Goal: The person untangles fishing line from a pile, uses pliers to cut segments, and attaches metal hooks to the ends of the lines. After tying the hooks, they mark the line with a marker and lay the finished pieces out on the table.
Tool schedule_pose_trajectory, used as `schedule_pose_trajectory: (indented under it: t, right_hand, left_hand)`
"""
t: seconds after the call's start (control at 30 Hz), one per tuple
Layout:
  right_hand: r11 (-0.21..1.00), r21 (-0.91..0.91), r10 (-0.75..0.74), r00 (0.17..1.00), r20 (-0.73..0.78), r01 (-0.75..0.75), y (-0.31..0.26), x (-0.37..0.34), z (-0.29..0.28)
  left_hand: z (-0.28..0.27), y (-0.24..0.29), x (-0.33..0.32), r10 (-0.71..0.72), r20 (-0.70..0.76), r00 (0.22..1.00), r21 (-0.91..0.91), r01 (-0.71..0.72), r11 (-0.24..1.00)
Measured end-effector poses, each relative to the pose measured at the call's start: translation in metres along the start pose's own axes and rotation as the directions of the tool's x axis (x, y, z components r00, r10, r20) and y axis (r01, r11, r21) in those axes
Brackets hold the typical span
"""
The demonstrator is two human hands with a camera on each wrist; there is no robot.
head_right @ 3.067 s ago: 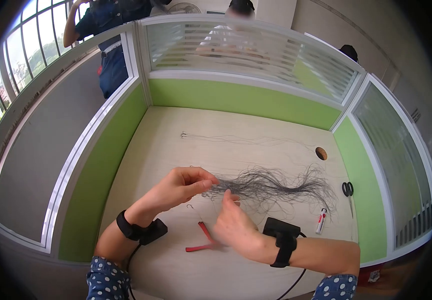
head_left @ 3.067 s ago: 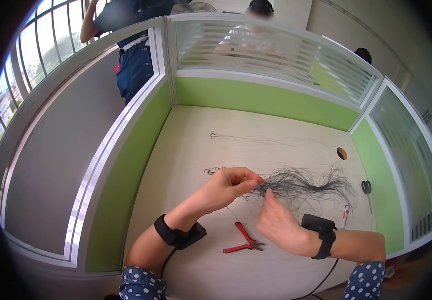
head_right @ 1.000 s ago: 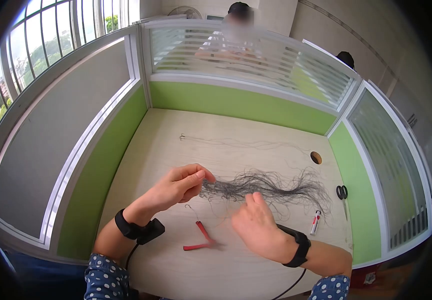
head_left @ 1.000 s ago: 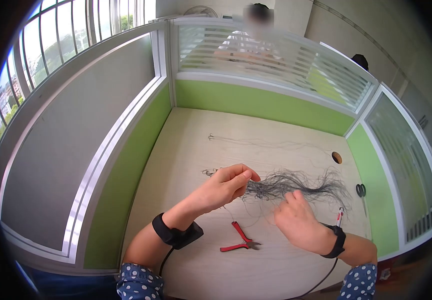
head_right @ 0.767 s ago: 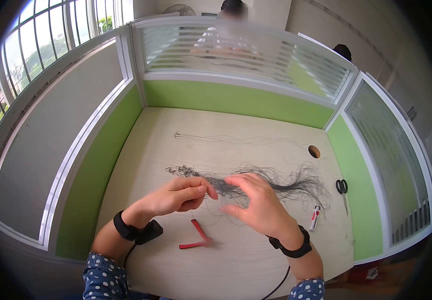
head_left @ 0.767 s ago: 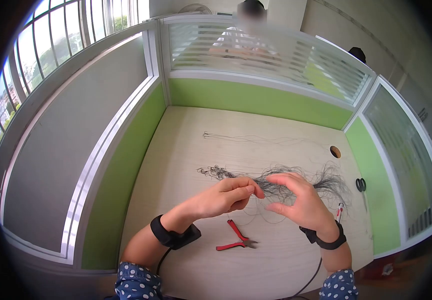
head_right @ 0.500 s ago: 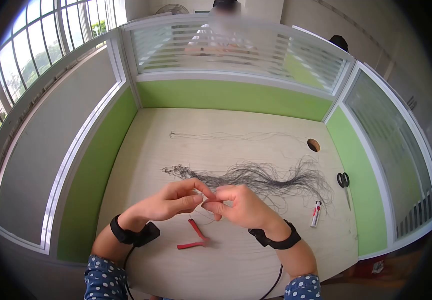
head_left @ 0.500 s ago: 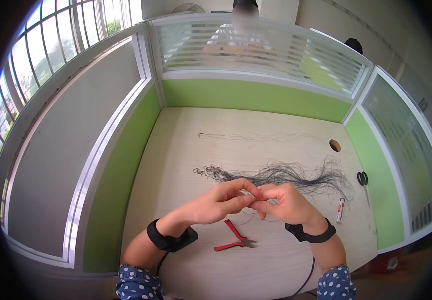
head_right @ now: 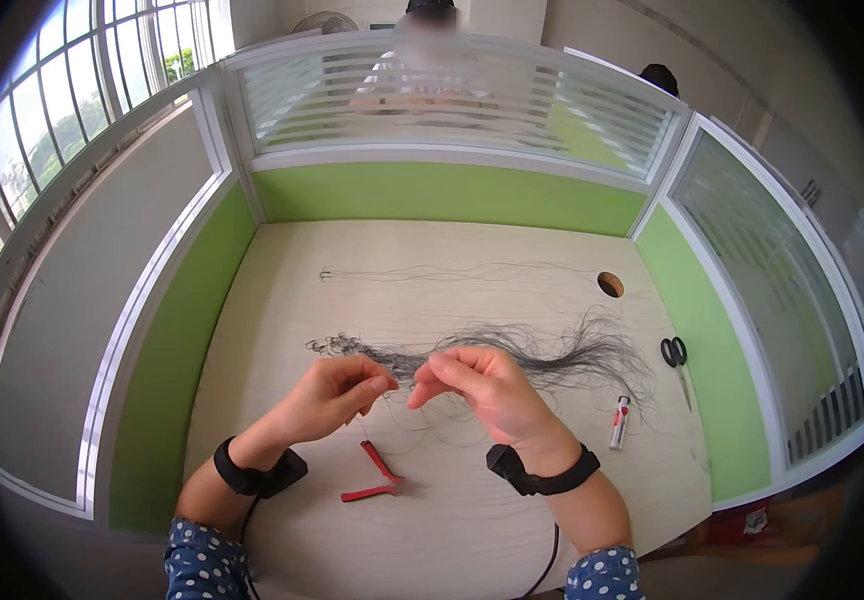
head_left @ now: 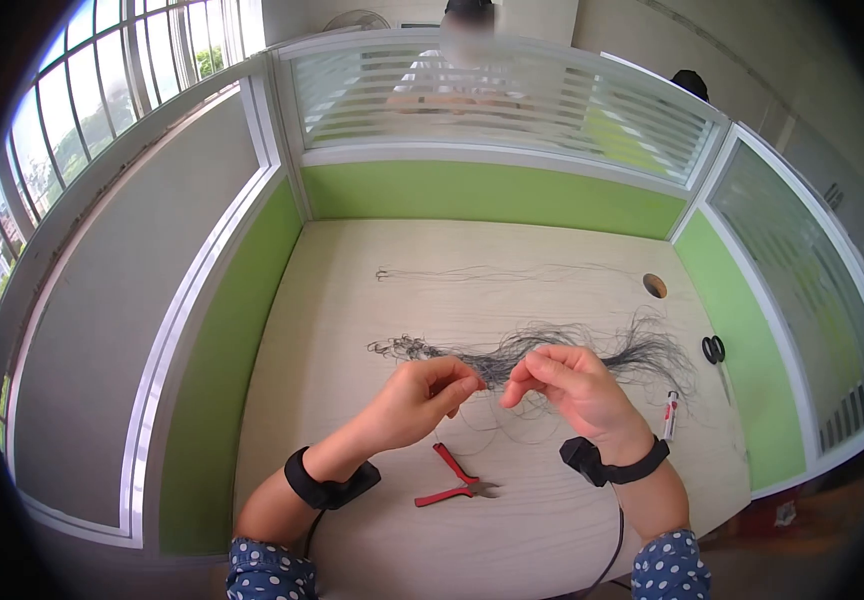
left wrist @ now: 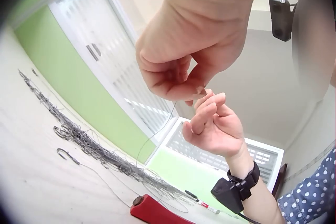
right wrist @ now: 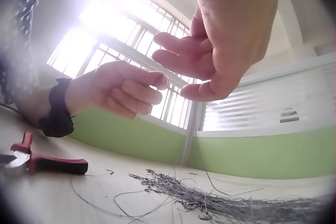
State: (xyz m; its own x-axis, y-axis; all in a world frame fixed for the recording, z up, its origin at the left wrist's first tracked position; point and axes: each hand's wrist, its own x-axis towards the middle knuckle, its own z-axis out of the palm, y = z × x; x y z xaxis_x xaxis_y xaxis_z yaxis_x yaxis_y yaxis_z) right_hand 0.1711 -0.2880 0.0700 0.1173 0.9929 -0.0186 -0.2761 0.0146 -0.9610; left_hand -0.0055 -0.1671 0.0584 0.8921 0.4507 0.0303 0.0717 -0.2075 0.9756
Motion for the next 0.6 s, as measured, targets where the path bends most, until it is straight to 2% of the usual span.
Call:
schedule_pose_trajectory:
  t: [0.03,0.07,0.17,0.2,0.27,0.33,0.6]
  right_hand:
    - [1.0,-0.005,-0.007,1.0,-0.025,0.007,0.0008,0.0,0.0]
    - [1.0,-0.006,0.009,1.0,0.029,-0.009,0.0026,0.0016,0.0016]
    - [0.999,-0.05,0.023,0.994,0.106,-0.017,0.0044,-0.0002,0.0045]
    - [0.999,-0.054,0.012,0.998,0.063,-0.009,0.0038,-0.0015,0.0047]
    - [0.998,-0.045,0.052,0.985,0.165,-0.045,0.0031,-0.0022,0.0067]
    - [0.999,-0.039,0.035,0.988,0.152,-0.029,0.0034,-0.0026,0.0081]
    - [0.998,-0.045,-0.028,0.988,0.152,0.035,0.0017,-0.0039,0.0058]
  left_hand:
    - [0.0018,-0.0007,0.0007,0.004,0.005,1.0,0.012,-0.004,1.0]
    - [0.0025,0.0002,0.0002,0.014,0.04,0.999,0.005,-0.015,1.0]
    - [0.0038,0.004,-0.0012,-0.052,-0.008,0.999,-0.002,0.052,0.999]
    - [0.0037,0.0039,-0.0008,-0.058,-0.026,0.998,-0.021,0.057,0.998]
    - [0.004,0.002,0.0003,-0.061,-0.006,0.998,0.002,0.061,0.998]
    - [0.0049,-0.0008,0.0006,-0.024,-0.046,0.999,0.007,0.024,1.0]
    - [0.0075,-0.0012,0.001,-0.058,-0.046,0.997,0.059,0.061,0.996]
